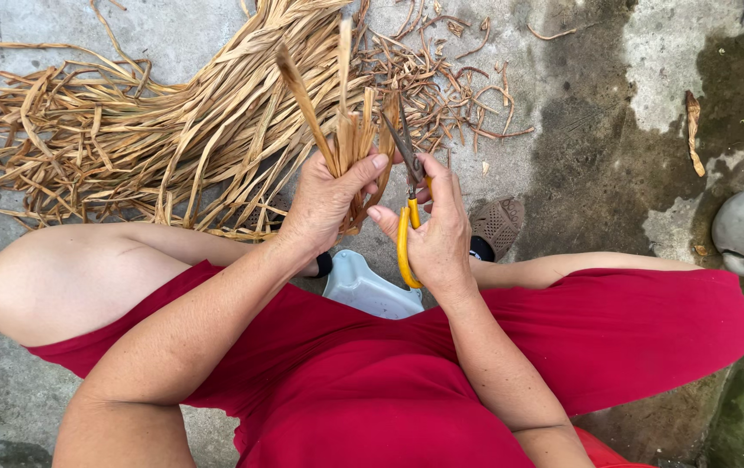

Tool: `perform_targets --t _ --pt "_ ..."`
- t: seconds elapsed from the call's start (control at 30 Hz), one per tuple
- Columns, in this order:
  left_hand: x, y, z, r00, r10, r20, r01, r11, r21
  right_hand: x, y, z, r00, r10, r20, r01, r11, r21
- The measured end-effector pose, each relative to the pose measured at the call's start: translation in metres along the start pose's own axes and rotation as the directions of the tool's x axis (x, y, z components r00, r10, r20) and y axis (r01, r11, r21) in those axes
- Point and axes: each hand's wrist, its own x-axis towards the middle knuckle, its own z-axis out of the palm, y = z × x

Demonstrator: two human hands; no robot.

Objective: The person carries a bundle of dried palm leaves outside, unrolls a fertilizer bag and lays the leaves on the concrete ground, then sits and uses yellow-handled scissors to trim off the dark root ends and damaged strips from the leaves, placing trimmed leaves in a pile and discards in another.

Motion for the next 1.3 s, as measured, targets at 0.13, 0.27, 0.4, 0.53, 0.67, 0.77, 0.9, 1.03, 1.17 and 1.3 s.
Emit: perform_targets --t 0.13,0.27,0.4,0.53,0.67,0.77,0.9,1.03,1.17,1.3 --pt "0.000 0.000 -0.001 0.999 -0.004 0.049 0.001 0.999 0.047 0.002 -0.007 -0.001 1.000 -0.002 -0.010 0.002 0.998 -0.056" --pt "0.000 0.000 -0.001 0.998 -0.002 0.058 0.000 1.000 0.029 0.002 -0.008 -0.001 0.998 -0.051 -0.029 0.049 0.997 -0.057" --pt "-0.001 0.002 0.001 0.998 -0.036 0.058 0.035 0.999 0.016 0.001 -0.006 -0.001 0.999 -0.032 -0.012 0.031 0.998 -0.058" --pt "-0.001 0.005 0.002 0.994 -0.089 0.056 0.090 0.996 -0.014 0.000 -0.004 0.000 1.000 0.006 -0.008 -0.006 1.000 -0.029" --pt "0.000 0.007 0.003 0.998 -0.059 0.005 0.059 0.998 -0.024 0.000 -0.004 0.000 1.000 0.003 -0.014 -0.004 1.000 -0.007" --pt "0.000 0.007 0.001 1.000 -0.006 -0.001 0.006 0.999 0.032 0.001 -0.004 -0.001 0.997 0.075 0.022 -0.076 0.996 0.041" --pt "0.000 0.005 0.000 1.000 0.001 0.006 -0.001 0.999 0.033 0.002 -0.005 -0.002 0.999 -0.030 0.029 0.029 0.999 0.034" --pt "0.000 0.006 0.003 1.000 -0.025 0.008 0.025 1.000 0.007 0.002 -0.007 -0.001 0.999 -0.035 0.027 0.034 0.999 0.033" --pt "-0.003 0.010 0.007 1.000 -0.009 0.008 0.010 0.999 -0.030 0.002 -0.010 0.002 0.999 0.049 0.008 -0.049 0.999 -0.024" --pt "-0.006 0.011 0.011 0.992 -0.091 -0.089 0.091 0.996 -0.010 0.002 -0.013 0.004 0.999 0.007 -0.040 -0.010 0.998 -0.070"
